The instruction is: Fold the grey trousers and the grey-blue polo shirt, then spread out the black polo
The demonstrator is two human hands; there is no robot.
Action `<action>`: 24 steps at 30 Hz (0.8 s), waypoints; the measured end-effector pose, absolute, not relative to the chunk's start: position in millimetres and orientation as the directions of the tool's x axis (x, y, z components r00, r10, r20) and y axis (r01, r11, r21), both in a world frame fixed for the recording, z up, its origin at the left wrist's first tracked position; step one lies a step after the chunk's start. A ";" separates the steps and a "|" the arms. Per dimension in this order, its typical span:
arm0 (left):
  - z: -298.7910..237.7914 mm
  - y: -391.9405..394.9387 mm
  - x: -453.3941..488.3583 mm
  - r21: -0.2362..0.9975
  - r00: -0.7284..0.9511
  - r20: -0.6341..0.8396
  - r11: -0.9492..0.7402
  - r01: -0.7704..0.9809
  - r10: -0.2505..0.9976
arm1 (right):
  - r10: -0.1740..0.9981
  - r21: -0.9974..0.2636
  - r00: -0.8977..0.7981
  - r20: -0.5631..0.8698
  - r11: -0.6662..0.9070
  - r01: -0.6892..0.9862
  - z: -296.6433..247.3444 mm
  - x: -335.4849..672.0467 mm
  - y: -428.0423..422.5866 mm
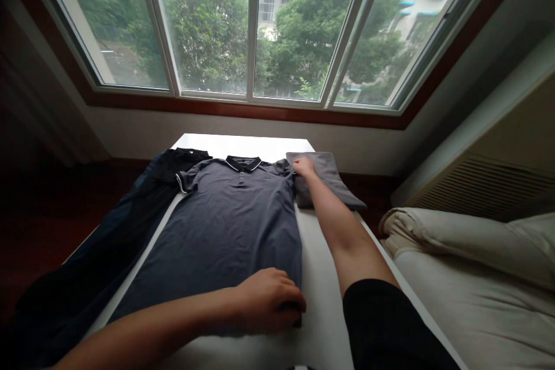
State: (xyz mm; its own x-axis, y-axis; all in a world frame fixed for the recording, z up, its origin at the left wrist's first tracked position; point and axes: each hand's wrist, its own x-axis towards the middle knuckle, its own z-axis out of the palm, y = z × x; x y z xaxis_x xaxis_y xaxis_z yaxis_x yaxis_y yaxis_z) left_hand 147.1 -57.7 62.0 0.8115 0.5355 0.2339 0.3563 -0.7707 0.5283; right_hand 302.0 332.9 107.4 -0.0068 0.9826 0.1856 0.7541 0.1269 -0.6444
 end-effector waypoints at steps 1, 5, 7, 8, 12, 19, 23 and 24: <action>55.5 -56.1 155.0 0.517 0.820 0.212 -0.773 0.368 0.531 | 0.983 -0.608 0.002 0.182 0.111 0.786 105.3 306.1 331.4; 40.9 -57.6 169.9 0.474 0.833 0.173 -0.786 0.397 0.525 | 0.977 -0.374 0.006 0.213 0.075 0.924 96.8 299.4 324.9; 41.1 -60.5 170.4 0.480 0.828 0.182 -0.783 0.396 0.531 | 0.963 -0.256 -0.050 0.267 0.121 0.959 92.7 287.5 321.5; 42.1 -61.8 169.9 0.490 0.824 0.191 -0.779 0.391 0.533 | 0.954 -0.228 -0.084 0.286 0.153 0.962 90.7 280.7 319.9; 43.8 -64.9 167.7 0.522 0.824 0.213 -0.774 0.359 0.525 | 0.935 -0.254 -0.212 0.285 0.287 0.924 81.8 253.4 315.8; 34.4 -66.0 166.8 0.537 0.803 0.237 -0.762 0.361 0.547 | 0.908 -0.448 -0.350 0.229 0.417 0.791 53.2 215.2 310.3; 34.7 -66.4 166.8 0.519 0.796 0.220 -0.758 0.394 0.564 | 0.903 -0.465 -0.411 0.121 0.418 0.781 40.3 202.5 305.0; 35.1 -66.4 166.7 0.514 0.797 0.214 -0.759 0.400 0.565 | 0.907 -0.448 -0.394 0.147 0.416 0.791 38.4 201.7 304.0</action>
State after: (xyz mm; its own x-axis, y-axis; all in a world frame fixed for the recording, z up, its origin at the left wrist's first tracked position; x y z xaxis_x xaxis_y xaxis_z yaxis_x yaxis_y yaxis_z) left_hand 166.7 -66.4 35.1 0.7968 0.5650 0.2141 0.4000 -0.7589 0.5139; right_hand 201.7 304.0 38.4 -0.3940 0.9073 0.1468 0.7912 0.4161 -0.4482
